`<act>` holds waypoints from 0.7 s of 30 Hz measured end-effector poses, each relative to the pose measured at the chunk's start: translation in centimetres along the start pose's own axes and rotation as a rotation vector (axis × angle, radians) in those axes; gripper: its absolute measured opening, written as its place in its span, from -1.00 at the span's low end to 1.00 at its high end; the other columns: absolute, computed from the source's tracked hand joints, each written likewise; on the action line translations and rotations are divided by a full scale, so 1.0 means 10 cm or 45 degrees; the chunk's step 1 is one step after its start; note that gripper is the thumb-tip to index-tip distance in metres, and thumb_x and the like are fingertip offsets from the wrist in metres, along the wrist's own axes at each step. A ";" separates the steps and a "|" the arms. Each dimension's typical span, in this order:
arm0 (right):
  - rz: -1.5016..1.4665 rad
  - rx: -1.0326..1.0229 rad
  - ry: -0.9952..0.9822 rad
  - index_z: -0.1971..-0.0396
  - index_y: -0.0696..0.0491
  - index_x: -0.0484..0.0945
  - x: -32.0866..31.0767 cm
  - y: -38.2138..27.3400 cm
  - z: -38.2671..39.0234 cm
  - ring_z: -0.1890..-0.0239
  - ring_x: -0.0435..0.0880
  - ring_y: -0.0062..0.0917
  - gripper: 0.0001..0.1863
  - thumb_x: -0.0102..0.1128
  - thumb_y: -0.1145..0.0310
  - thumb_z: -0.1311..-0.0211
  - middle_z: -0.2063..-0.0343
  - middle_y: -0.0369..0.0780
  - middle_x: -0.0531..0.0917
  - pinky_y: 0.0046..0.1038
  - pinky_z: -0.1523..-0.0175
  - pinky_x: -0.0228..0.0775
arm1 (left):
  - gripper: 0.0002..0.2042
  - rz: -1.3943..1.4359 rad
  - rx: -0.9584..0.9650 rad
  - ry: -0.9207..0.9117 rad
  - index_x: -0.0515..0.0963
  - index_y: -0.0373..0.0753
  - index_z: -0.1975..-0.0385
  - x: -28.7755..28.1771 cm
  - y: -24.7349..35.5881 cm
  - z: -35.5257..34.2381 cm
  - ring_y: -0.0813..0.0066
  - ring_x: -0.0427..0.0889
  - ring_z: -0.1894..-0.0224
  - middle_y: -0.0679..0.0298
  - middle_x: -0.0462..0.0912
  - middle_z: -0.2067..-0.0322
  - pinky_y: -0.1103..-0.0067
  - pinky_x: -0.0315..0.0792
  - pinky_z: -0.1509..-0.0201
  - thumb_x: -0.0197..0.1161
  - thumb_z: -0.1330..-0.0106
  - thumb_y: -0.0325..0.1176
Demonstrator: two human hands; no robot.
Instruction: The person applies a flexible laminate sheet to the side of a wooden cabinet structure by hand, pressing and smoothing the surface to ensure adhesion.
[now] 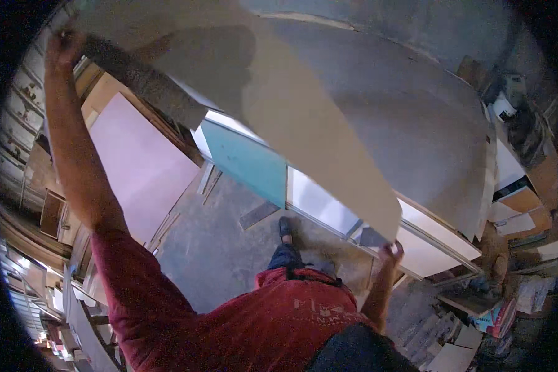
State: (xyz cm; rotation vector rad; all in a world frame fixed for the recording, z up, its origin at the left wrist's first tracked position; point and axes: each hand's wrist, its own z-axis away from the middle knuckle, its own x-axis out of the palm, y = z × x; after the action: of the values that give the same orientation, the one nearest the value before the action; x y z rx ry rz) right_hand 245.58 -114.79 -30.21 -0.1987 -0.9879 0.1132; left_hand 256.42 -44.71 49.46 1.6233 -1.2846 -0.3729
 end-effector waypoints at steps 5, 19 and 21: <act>0.063 -0.472 0.154 -0.07 0.15 0.36 0.37 -0.41 0.74 -0.12 0.39 -0.19 -0.43 0.11 0.14 -0.09 -0.09 -0.07 0.45 -0.12 -0.18 0.26 | -0.63 -0.109 0.109 0.242 0.39 -0.46 -0.01 -0.58 -1.15 -1.14 0.04 0.47 -0.05 -0.05 0.49 0.00 0.22 0.36 -0.16 0.08 -0.22 -0.44; 2.504 -1.770 0.846 -0.12 0.35 0.30 1.57 -0.58 0.29 0.01 0.53 -0.26 -0.50 0.03 0.33 -0.28 -0.04 0.01 0.50 -0.32 -0.09 0.39 | -0.59 -1.538 0.830 -0.286 0.45 -0.18 -0.04 -2.38 -4.14 -4.20 0.18 0.53 0.01 0.05 0.55 0.07 0.38 0.41 -0.08 0.20 -0.20 -0.19; 2.858 -1.697 0.852 -0.20 0.26 0.21 1.78 -0.42 0.03 -0.20 0.32 -0.35 -0.50 -0.12 0.36 -0.31 -0.17 -0.09 0.37 -0.40 -0.25 0.18 | -0.50 -1.207 0.492 -0.301 0.33 -0.18 -0.13 -2.07 -5.63 -3.53 0.20 0.47 -0.04 0.10 0.49 -0.01 0.33 0.32 -0.16 0.15 -0.23 -0.10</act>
State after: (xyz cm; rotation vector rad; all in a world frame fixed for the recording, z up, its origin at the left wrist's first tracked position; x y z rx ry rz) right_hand 255.11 -115.55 -14.63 -2.3256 0.4375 1.3036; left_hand 305.63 -12.21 12.51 2.5309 -0.6801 -0.9499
